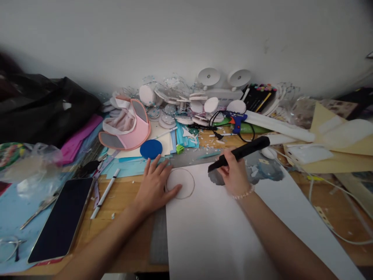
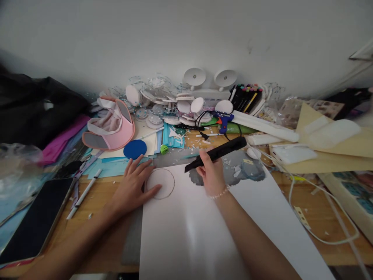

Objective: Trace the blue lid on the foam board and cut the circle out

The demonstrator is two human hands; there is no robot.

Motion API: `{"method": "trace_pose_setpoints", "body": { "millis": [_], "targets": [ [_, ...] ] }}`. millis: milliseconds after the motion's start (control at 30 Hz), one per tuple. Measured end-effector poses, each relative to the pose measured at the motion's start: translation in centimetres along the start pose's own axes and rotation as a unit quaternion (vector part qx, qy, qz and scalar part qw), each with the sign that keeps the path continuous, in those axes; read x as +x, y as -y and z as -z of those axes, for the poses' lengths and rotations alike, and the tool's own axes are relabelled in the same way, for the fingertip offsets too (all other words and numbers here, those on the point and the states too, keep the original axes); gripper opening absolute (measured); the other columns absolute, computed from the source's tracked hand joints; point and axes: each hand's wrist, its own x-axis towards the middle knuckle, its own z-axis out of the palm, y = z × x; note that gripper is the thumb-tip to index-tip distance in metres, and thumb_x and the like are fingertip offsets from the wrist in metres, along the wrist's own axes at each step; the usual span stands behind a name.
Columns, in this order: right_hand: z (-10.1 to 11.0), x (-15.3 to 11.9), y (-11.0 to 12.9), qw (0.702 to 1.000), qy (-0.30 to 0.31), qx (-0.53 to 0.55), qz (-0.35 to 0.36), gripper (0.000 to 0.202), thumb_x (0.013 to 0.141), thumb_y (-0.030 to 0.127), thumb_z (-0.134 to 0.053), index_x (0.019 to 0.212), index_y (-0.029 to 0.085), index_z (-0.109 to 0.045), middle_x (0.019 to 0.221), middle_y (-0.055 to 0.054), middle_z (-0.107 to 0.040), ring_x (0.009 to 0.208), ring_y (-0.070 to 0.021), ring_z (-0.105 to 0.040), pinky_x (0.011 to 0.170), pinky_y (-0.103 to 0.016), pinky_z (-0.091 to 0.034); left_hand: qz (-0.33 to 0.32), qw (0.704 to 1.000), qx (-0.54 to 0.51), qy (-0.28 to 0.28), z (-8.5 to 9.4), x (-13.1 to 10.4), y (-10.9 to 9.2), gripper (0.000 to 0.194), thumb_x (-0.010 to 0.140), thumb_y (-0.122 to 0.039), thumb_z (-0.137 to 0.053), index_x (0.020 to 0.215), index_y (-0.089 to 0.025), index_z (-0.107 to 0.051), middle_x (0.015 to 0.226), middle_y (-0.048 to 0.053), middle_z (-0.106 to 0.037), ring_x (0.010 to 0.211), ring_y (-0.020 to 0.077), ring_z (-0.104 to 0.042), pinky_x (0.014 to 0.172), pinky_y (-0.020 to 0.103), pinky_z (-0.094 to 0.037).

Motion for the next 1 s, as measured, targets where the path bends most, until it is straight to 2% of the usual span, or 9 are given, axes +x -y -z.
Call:
{"method": "trace_pose_setpoints", "body": {
  "millis": [100, 267, 433, 533, 633, 700, 767, 867, 1000],
  "targets": [
    [-1.0, -0.6, 0.6, 1.000, 0.027, 0.011, 0.005, 0.028, 0.079, 0.049, -0.066, 0.080, 0.025, -0.051, 0.053, 0.009, -0.030, 0.043, -0.0072, -0.027, 0.038, -0.019, -0.028, 0.000, 0.999, -0.052, -0.013, 0.1, 0.2, 0.4, 0.047, 0.083, -0.048, -0.057, 0.115, -0.015, -0.056, 0.131, 0.014, -0.054, 0.139, 0.0368, -0.022, 0.113, 0.059, -0.019],
    [-3.8, -2.1, 0.8, 0.997, 0.063, -0.049, 0.022, 0.027, 0.084, 0.040, -0.061, 0.106, 0.025, -0.058, 0.068, 0.003, -0.049, 0.059, -0.0116, -0.046, 0.059, -0.027, -0.045, 0.037, 0.979, -0.194, -0.052, -0.3, 0.1, 0.3, 0.047, 0.071, -0.050, -0.071, 0.102, -0.019, -0.056, 0.112, 0.010, -0.062, 0.122, 0.0293, -0.046, 0.106, 0.049, -0.037],
    [-5.7, -3.8, 0.2, 0.982, 0.068, -0.157, 0.079, 0.017, 0.084, 0.036, -0.062, 0.095, 0.025, -0.056, 0.064, 0.005, -0.049, 0.055, -0.0114, -0.046, 0.056, -0.026, -0.041, 0.088, 0.958, -0.271, -0.014, -0.4, 0.0, -0.2, 0.047, 0.059, -0.052, -0.078, 0.082, -0.020, -0.053, 0.085, -0.001, -0.061, 0.088, 0.0212, -0.061, 0.115, 0.055, -0.015],
    [-5.7, -4.3, 0.1, 0.976, 0.086, -0.180, 0.091, 0.015, 0.086, 0.039, -0.059, 0.089, 0.025, -0.054, 0.062, 0.005, -0.050, 0.051, -0.0116, -0.046, 0.051, -0.026, -0.039, 0.108, 0.948, -0.299, 0.010, 0.0, 0.3, -0.2, 0.047, 0.055, -0.054, -0.079, 0.071, -0.021, -0.049, 0.066, -0.007, -0.051, 0.072, 0.0174, -0.058, 0.115, 0.056, -0.014],
    [-5.4, -4.5, 0.5, 0.978, 0.110, -0.162, 0.075, 0.016, 0.090, 0.042, -0.052, 0.093, 0.026, -0.054, 0.059, 0.005, -0.050, 0.051, -0.0125, -0.048, 0.050, -0.026, -0.039, 0.115, 0.939, -0.325, 0.001, 0.4, 0.5, -0.4, 0.050, 0.052, -0.053, -0.080, 0.061, -0.021, -0.043, 0.057, -0.010, -0.040, 0.058, 0.0127, -0.050, 0.114, 0.056, -0.014],
    [-5.4, -4.6, 1.2, 0.973, 0.126, -0.177, 0.080, 0.018, 0.090, 0.042, -0.052, 0.098, 0.027, -0.056, 0.065, 0.003, -0.055, 0.054, -0.0130, -0.051, 0.052, -0.027, -0.042, 0.123, 0.925, -0.360, -0.005, 0.6, 0.3, -0.7, 0.049, 0.052, -0.049, -0.081, 0.060, -0.020, -0.043, 0.057, -0.010, -0.039, 0.056, 0.0114, -0.047, 0.110, 0.055, -0.024],
    [-5.3, -4.8, 2.0, 0.965, 0.136, -0.197, 0.108, 0.018, 0.089, 0.042, -0.053, 0.099, 0.027, -0.058, 0.073, 0.001, -0.058, 0.057, -0.0138, -0.053, 0.053, -0.028, -0.043, 0.138, 0.893, -0.429, 0.003, 1.0, -0.1, -1.1, 0.046, 0.058, -0.047, -0.080, 0.061, -0.019, -0.043, 0.058, -0.007, -0.044, 0.056, 0.0110, -0.046, 0.093, 0.047, -0.044],
    [-5.2, -5.6, 3.4, 0.948, 0.124, -0.240, 0.170, 0.016, 0.089, 0.040, -0.054, 0.094, 0.027, -0.060, 0.080, -0.002, -0.060, 0.062, -0.0162, -0.056, 0.051, -0.029, -0.044, 0.079, 0.843, -0.532, 0.013, 1.7, -0.8, -1.6, 0.032, 0.076, -0.042, -0.066, 0.067, -0.018, -0.047, 0.071, 0.001, -0.055, 0.065, 0.0146, -0.052, 0.066, 0.032, -0.049],
    [-5.2, -6.9, 4.8, 0.906, 0.121, -0.312, 0.259, 0.010, 0.089, 0.034, -0.053, 0.092, 0.028, -0.060, 0.075, -0.001, -0.062, 0.060, -0.0155, -0.057, 0.049, -0.027, -0.046, -0.086, 0.856, -0.508, -0.033, 2.7, -1.1, -2.2, 0.014, 0.078, -0.028, -0.060, 0.086, -0.016, -0.058, 0.086, 0.008, -0.061, 0.083, 0.0213, -0.058, 0.074, 0.034, -0.049]
  ]
}}
